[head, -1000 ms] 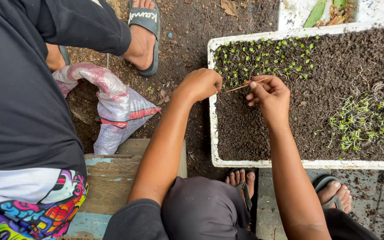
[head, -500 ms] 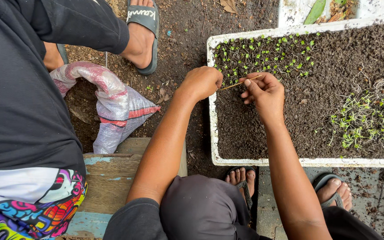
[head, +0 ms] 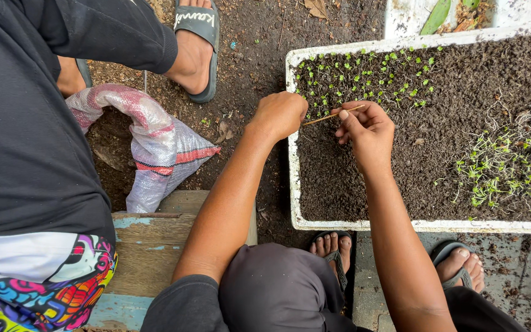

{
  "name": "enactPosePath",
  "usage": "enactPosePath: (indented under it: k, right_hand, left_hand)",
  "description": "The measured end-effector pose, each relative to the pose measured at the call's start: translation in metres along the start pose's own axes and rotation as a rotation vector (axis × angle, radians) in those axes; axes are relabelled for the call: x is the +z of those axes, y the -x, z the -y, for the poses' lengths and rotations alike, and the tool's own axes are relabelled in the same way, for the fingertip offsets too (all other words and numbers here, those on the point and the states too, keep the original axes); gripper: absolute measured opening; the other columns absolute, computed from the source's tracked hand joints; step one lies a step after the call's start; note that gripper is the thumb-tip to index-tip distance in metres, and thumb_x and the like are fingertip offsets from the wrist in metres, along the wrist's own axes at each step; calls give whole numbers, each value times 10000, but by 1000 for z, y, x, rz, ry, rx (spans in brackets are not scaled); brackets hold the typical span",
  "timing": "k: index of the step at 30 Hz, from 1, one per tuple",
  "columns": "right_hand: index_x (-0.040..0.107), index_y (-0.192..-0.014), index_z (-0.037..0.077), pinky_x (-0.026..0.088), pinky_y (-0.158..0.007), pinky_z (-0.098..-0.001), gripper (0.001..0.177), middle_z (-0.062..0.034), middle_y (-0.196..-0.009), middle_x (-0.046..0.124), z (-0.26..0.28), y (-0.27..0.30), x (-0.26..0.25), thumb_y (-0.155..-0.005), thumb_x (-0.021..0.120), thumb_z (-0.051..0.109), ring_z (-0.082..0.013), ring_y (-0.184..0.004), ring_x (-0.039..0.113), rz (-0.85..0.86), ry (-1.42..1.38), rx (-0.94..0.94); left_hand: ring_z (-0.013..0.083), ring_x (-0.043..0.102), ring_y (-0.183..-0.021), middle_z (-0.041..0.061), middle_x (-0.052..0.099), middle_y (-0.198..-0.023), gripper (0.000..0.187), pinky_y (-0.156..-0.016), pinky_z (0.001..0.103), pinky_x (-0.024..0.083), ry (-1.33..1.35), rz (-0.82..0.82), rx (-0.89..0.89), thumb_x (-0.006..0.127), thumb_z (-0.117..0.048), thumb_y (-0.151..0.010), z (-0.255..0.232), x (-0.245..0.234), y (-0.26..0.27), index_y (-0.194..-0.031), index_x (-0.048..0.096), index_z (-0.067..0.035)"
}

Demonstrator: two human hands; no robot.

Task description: The person uses a small wooden stick to make holes in the soil of a white tray and then places small green seedlings into the holes. The person repeats this process across the tray, carefully spacing the seedlings.

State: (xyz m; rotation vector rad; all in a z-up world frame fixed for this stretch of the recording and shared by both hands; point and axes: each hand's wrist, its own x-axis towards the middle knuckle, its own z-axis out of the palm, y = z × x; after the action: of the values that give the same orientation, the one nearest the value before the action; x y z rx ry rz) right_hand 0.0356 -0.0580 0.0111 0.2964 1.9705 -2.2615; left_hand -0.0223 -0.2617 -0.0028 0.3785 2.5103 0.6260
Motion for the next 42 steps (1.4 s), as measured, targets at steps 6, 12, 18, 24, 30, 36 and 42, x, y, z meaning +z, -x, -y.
enactPosePath:
  k: [6, 12, 18, 24, 30, 36, 42]
  right_hand:
    - [620, -1097, -31, 578, -471, -224, 96, -224, -997, 738, -5, 0, 2, -1004, 638, -12, -136, -605, 677, 19, -3, -7]
    - [616, -1100, -32, 573, -472, -229, 98, -228, -992, 735, -11, 0, 3, -1007, 637, -9, -137, -607, 675, 20, -8, -20]
    - [625, -1100, -35, 557, -468, -224, 102, -227, -985, 735, -3, 3, 3, -1004, 643, -7, -130, -601, 665, -3, -12, -35]
    - [616, -1104, -40, 565, -481, -227, 109, -235, -988, 733, -5, 1, 3, -1001, 646, -22, -137, -604, 668, -2, -52, -45]
    - [624, -1089, -32, 559, -469, -229, 95, -215, -973, 739, -14, -1, 4, -996, 639, -23, -134, -589, 665, 12, -8, -49]
    - [633, -1091, -28, 564, -468, -244, 90, -209, -965, 740, -24, -1, 3, -1001, 636, -26, -142, -588, 665, 12, 44, -63]
    - [649, -1071, -16, 555, -478, -246, 89, -178, -942, 743, -18, 3, 13, -990, 635, -49, -147, -589, 659, 6, 135, -140]
  left_hand:
    - [382, 699, -654, 102, 623, -564, 298, -732, 599, 575, -12, 34, -1, 622, 37, -813, -10, -12, 4, -602, 617, -174]
    - [362, 695, -635, 90, 609, -542, 320, -750, 610, 579, -8, 55, 9, 604, 58, -827, -13, -17, 7, -599, 607, -166]
    - [373, 720, -668, 118, 632, -557, 289, -766, 608, 584, -28, 44, 1, 624, 45, -834, -14, -14, 5, -616, 648, -143]
    - [394, 737, -691, 139, 656, -587, 292, -713, 612, 583, -140, 44, -22, 637, 33, -804, -10, -1, -4, -573, 665, -143]
    - [422, 746, -747, 159, 678, -612, 224, -784, 604, 589, -141, 39, -4, 659, 25, -822, -15, -4, 0, -645, 717, -99]
    - [442, 749, -772, 182, 696, -658, 204, -753, 625, 582, -150, 39, -16, 649, 20, -811, -15, -5, 0, -654, 727, -85]
    - [390, 735, -713, 119, 682, -652, 203, -836, 607, 582, 23, -53, -56, 642, -38, -858, -27, -31, 14, -690, 690, -142]
